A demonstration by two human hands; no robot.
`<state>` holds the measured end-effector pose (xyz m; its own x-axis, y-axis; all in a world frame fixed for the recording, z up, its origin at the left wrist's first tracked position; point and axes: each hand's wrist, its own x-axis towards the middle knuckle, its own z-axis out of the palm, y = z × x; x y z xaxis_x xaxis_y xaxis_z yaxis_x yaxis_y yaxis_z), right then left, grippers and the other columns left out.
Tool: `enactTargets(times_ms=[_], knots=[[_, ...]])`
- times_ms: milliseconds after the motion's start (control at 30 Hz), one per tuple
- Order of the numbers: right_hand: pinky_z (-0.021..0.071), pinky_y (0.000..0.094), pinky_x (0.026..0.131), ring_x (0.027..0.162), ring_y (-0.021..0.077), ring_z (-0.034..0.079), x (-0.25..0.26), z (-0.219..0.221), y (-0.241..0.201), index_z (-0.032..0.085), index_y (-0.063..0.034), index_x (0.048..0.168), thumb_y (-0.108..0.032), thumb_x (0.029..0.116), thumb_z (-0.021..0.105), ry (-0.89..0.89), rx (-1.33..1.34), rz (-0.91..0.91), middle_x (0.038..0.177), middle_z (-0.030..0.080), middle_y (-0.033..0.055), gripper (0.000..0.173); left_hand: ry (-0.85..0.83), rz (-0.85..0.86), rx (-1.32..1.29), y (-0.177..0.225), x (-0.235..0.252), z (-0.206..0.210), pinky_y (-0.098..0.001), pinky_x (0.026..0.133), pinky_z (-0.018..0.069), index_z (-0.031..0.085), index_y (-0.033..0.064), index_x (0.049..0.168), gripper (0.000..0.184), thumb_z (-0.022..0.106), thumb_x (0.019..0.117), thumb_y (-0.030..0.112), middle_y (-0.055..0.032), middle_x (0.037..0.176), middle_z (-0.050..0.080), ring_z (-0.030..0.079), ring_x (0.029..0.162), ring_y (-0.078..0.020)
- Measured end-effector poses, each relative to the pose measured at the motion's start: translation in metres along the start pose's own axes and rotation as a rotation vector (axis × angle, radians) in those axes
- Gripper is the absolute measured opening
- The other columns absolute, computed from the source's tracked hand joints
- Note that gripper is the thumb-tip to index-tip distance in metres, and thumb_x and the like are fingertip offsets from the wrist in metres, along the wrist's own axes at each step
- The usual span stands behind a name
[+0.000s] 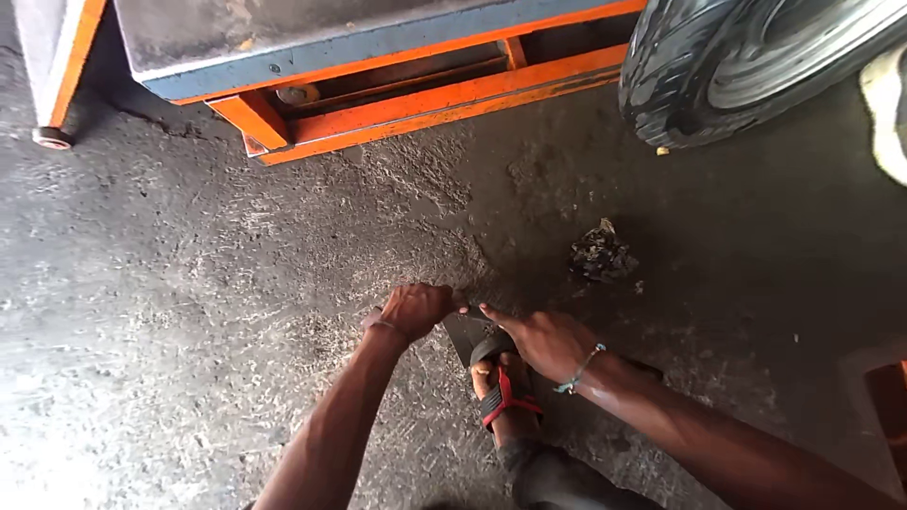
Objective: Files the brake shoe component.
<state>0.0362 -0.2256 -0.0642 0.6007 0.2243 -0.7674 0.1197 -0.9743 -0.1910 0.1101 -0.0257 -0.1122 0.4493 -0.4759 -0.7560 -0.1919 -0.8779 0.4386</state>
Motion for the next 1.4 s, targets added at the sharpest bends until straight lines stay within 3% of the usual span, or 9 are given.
enactTargets(times_ms=[267, 433, 567, 800, 900, 1033, 1167, 1300, 1400], knots=[[0.0557, 0.0545, 0.074, 0.084, 0.0399, 0.072, 0.000, 0.004, -0.010, 0.036, -0.0353, 0.160, -0.016, 0.1058, 0.050, 0.023, -0.018, 0.022, 0.090, 0.073, 0.0184, 0.060, 0.034, 0.025, -0.027, -0.011, -0.001, 0.004, -0.0655, 0.092, 0.0483, 0.069, 0.0019, 0.115, 0.052, 0.048, 0.1064, 0.049, -0.0252, 0.107, 0.071, 0.067, 0.107, -0.0451], [0.0563, 0.0509, 0.066, 0.072, 0.0371, 0.071, 0.006, 0.014, -0.005, 0.040, -0.0309, 0.159, -0.012, 0.1026, 0.054, 0.153, -0.059, -0.039, 0.078, 0.071, 0.0162, 0.062, 0.023, -0.010, -0.008, -0.007, 0.000, -0.005, -0.0658, 0.091, 0.0481, 0.068, 0.0007, 0.115, 0.053, 0.046, 0.1070, 0.049, -0.0261, 0.108, 0.070, 0.066, 0.108, -0.0457], [0.0557, 0.0534, 0.073, 0.084, 0.0398, 0.072, 0.009, -0.002, -0.017, 0.033, -0.0356, 0.161, -0.014, 0.1049, 0.050, 0.010, -0.086, 0.045, 0.090, 0.072, 0.0189, 0.063, 0.056, -0.015, -0.047, -0.013, 0.000, 0.001, -0.0654, 0.089, 0.0484, 0.067, 0.0000, 0.113, 0.053, 0.046, 0.1072, 0.048, -0.0258, 0.106, 0.070, 0.067, 0.106, -0.0454], [0.0548, 0.0550, 0.080, 0.092, 0.0416, 0.071, 0.009, -0.007, -0.020, 0.030, -0.0356, 0.162, -0.015, 0.1062, 0.048, -0.057, -0.101, 0.053, 0.099, 0.072, 0.0214, 0.063, 0.102, -0.015, -0.078, -0.015, -0.005, 0.009, -0.0648, 0.091, 0.0489, 0.068, 0.0001, 0.114, 0.053, 0.045, 0.1078, 0.047, -0.0257, 0.107, 0.070, 0.067, 0.107, -0.0453], [0.0553, 0.0539, 0.079, 0.092, 0.0406, 0.071, 0.021, -0.009, -0.026, 0.030, -0.0328, 0.163, -0.015, 0.1068, 0.047, -0.033, -0.110, 0.072, 0.099, 0.073, 0.0203, 0.061, 0.083, -0.074, -0.069, -0.015, 0.002, 0.000, -0.0651, 0.093, 0.0477, 0.067, 0.0004, 0.117, 0.051, 0.045, 0.1084, 0.045, -0.0261, 0.111, 0.070, 0.066, 0.110, -0.0454], [0.0551, 0.0552, 0.080, 0.093, 0.0419, 0.071, 0.012, -0.015, -0.027, 0.028, -0.0345, 0.163, -0.012, 0.1066, 0.045, -0.076, -0.138, 0.047, 0.100, 0.072, 0.0213, 0.063, 0.164, -0.087, -0.112, -0.013, -0.014, 0.018, -0.0638, 0.087, 0.0507, 0.068, 0.0014, 0.112, 0.051, 0.045, 0.1077, 0.047, -0.0243, 0.103, 0.071, 0.068, 0.103, -0.0444], [0.0547, 0.0555, 0.082, 0.099, 0.0418, 0.070, 0.026, -0.027, -0.043, 0.030, -0.0314, 0.163, -0.011, 0.1056, 0.048, -0.109, -0.135, 0.108, 0.106, 0.072, 0.0221, 0.063, 0.098, -0.144, -0.131, -0.019, 0.003, 0.005, -0.0660, 0.094, 0.0474, 0.066, 0.0028, 0.123, 0.049, 0.044, 0.1087, 0.044, -0.0261, 0.117, 0.069, 0.065, 0.114, -0.0455], [0.0546, 0.0529, 0.081, 0.096, 0.0402, 0.070, 0.018, -0.027, -0.047, 0.025, -0.0312, 0.164, -0.010, 0.1054, 0.047, -0.148, -0.173, 0.085, 0.102, 0.072, 0.0205, 0.067, 0.145, -0.164, -0.150, -0.014, -0.013, 0.017, -0.0641, 0.090, 0.0494, 0.067, 0.0003, 0.115, 0.052, 0.043, 0.1085, 0.046, -0.0262, 0.108, 0.070, 0.067, 0.108, -0.0454], [0.0543, 0.0542, 0.083, 0.100, 0.0407, 0.070, 0.025, -0.033, -0.053, 0.029, -0.0314, 0.163, -0.010, 0.1063, 0.046, -0.138, -0.149, 0.105, 0.106, 0.072, 0.0214, 0.063, 0.111, -0.207, -0.151, -0.016, -0.009, 0.009, -0.0645, 0.094, 0.0481, 0.066, 0.0007, 0.119, 0.052, 0.044, 0.1086, 0.046, -0.0262, 0.115, 0.069, 0.066, 0.113, -0.0450]])
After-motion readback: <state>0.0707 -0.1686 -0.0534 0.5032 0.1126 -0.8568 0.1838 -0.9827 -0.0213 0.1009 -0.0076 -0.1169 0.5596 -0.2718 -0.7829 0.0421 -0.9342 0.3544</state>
